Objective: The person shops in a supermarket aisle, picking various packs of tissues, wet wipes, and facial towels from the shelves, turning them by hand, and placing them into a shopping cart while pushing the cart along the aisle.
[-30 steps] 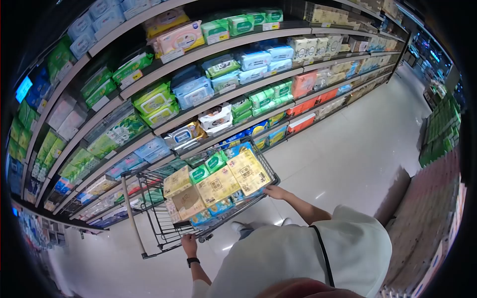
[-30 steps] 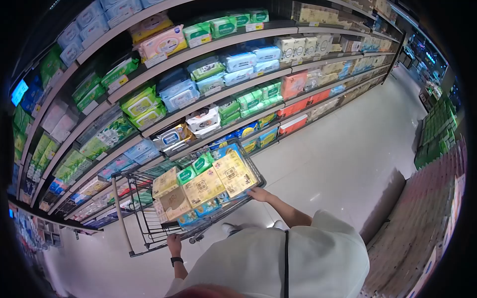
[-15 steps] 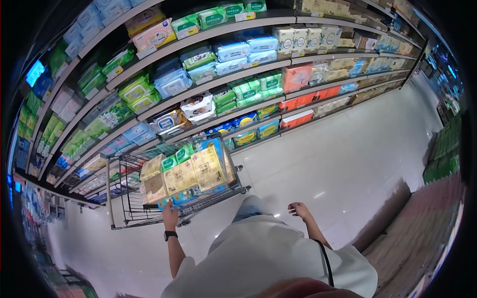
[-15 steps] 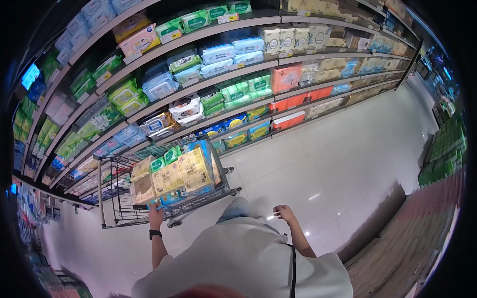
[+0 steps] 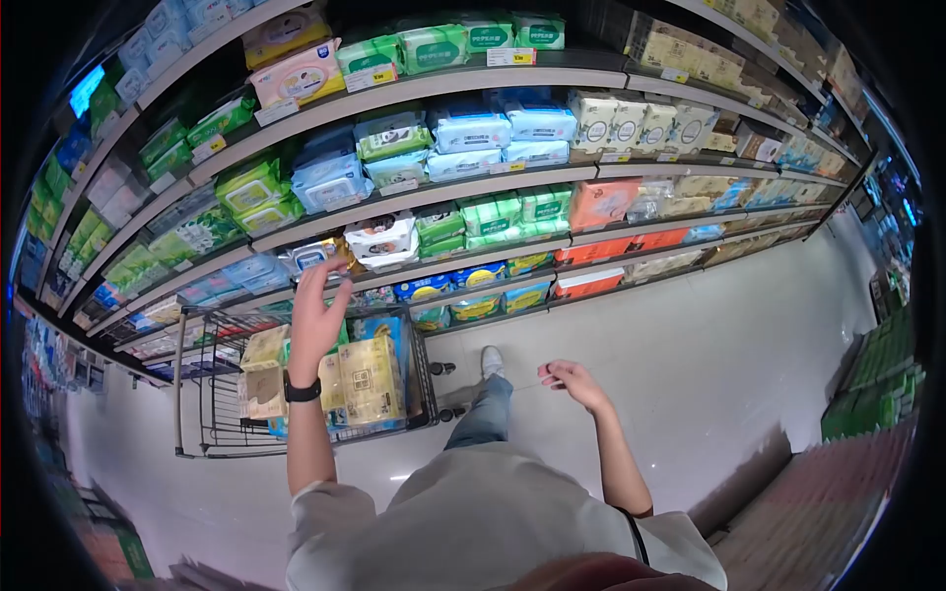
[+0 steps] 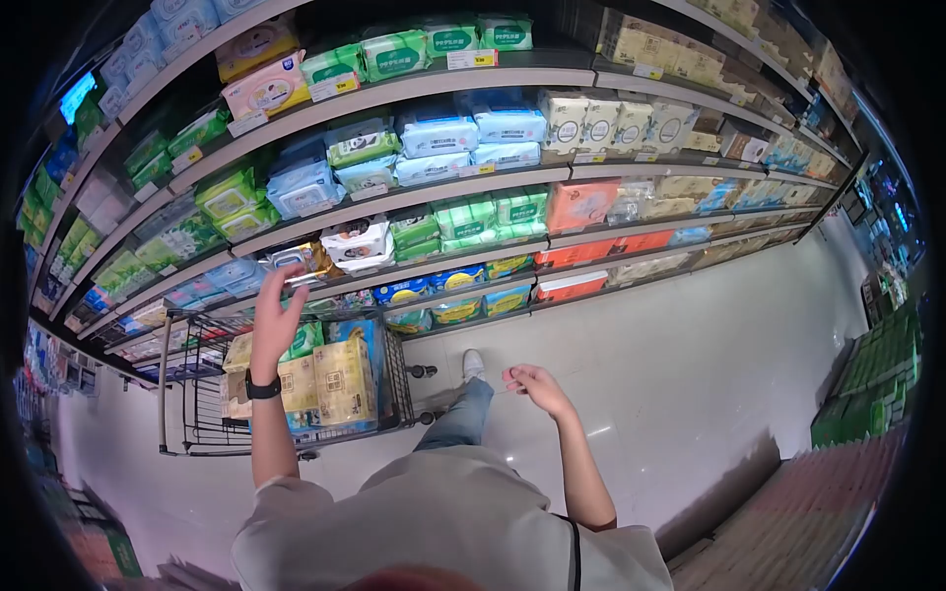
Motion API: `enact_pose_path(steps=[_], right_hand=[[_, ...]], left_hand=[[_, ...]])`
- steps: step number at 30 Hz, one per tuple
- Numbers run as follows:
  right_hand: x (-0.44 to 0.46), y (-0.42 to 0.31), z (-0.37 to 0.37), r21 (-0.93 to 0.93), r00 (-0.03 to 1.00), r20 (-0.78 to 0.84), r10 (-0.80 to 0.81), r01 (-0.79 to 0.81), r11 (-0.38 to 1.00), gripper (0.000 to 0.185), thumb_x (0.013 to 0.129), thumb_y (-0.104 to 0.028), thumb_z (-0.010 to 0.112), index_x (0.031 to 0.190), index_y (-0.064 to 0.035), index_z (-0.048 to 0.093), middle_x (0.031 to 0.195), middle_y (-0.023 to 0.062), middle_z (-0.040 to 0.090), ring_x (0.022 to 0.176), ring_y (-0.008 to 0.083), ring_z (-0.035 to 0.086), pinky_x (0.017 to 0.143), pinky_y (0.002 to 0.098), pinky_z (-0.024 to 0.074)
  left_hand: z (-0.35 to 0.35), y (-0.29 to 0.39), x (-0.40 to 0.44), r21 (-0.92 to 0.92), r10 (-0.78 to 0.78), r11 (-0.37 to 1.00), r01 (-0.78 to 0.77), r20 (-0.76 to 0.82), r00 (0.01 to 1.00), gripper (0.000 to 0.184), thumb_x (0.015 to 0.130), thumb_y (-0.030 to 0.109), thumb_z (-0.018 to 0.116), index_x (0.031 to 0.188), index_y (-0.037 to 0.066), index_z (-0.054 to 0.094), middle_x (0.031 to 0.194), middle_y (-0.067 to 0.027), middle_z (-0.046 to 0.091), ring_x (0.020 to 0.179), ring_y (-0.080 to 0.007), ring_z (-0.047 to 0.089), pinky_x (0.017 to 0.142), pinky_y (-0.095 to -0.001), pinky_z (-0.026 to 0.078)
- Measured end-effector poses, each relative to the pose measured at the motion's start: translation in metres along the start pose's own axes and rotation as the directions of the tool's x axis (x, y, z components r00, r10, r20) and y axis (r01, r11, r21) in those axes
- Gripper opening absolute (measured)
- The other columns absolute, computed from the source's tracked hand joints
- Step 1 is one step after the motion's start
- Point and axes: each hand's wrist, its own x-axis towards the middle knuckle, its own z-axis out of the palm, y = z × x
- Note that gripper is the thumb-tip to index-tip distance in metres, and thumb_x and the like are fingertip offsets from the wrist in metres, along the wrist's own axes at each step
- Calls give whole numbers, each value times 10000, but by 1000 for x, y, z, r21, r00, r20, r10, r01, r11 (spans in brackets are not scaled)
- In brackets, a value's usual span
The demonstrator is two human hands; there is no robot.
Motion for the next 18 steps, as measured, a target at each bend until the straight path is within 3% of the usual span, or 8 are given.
enact_pose_path(steps=[4, 5, 6, 9, 11, 13, 17, 18], right_hand=[[66, -178, -30, -35, 916, 4, -400, 400, 916, 280, 1049, -205, 515, 1141, -4, 686, 1083, 35, 695, 992, 114, 613, 930, 298, 475], [77, -232, -27, -113, 884, -14, -467, 463, 879, 266, 1044, -182, 526, 1128, 17, 681, 1079, 42, 694, 1027, 117, 602, 960, 289, 454], [92, -281, -23, -221, 824, -27, -566, 548, 807, 259, 1037, -185, 543, 1132, 11, 684, 1095, 40, 694, 1055, 124, 598, 978, 279, 438], [151, -397, -8, -378, 547, -47, -836, 765, 522, 229, 989, -165, 604, 1138, -11, 685, 1129, 93, 698, 1114, 204, 625, 973, 326, 461], [183, -462, 8, -653, 271, -69, -960, 715, 249, 255, 924, -185, 666, 1112, -14, 678, 1130, 153, 681, 1082, 340, 615, 964, 383, 467], [220, -501, 12, -773, 80, -47, -996, 629, 87, 296, 919, -209, 670, 1125, 3, 666, 1132, 169, 681, 1070, 367, 603, 956, 420, 470], [277, -537, 8, -812, 101, -110, -989, 564, 148, 400, 906, -286, 681, 1120, 49, 641, 1080, 221, 688, 1041, 386, 611, 960, 438, 464], [288, -541, 6, -819, 264, -93, -960, 527, 224, 443, 899, -322, 683, 1109, 65, 632, 1044, 244, 689, 1037, 396, 616, 978, 455, 451]], left_hand=[[24, 38, 129, -65, 118, 989, -130, -156, 981, 296, 913, 118, 645, 1195, 27, 639, 1025, -124, 679, 1020, -306, 632, 922, -377, 475], [29, 43, 160, -50, 134, 988, -146, -190, 973, 278, 942, 103, 634, 1207, 16, 638, 1058, -119, 696, 1058, -220, 649, 937, -335, 476], [36, 45, 189, -64, 169, 980, -188, -235, 957, 280, 942, 100, 633, 1207, 12, 637, 1071, -120, 700, 1065, -218, 651, 943, -333, 476], [60, 44, 266, -84, 263, 947, -311, -354, 897, 277, 941, 93, 629, 1202, 1, 634, 1099, -122, 707, 1056, -215, 663, 949, -328, 480], [79, 42, 308, -195, 194, 944, -265, -320, 927, 326, 942, 111, 625, 1248, 3, 601, 1125, -131, 702, 1086, -240, 653, 955, -343, 480], [96, 45, 335, -48, 150, 983, -176, -334, 930, 403, 933, 138, 632, 1310, 19, 555, 1131, -143, 698, 1103, -287, 640, 966, -369, 479], [122, 35, 358, 14, 122, 992, -126, -371, 920, 607, 890, 147, 673, 1434, 21, 436, 1192, -232, 639, 1089, -366, 622, 987, -411, 470], [126, 33, 360, 42, 147, 989, -141, -350, 925, 674, 862, 115, 697, 1459, 13, 404, 1242, -271, 590, 1129, -379, 598, 1004, -428, 465]])
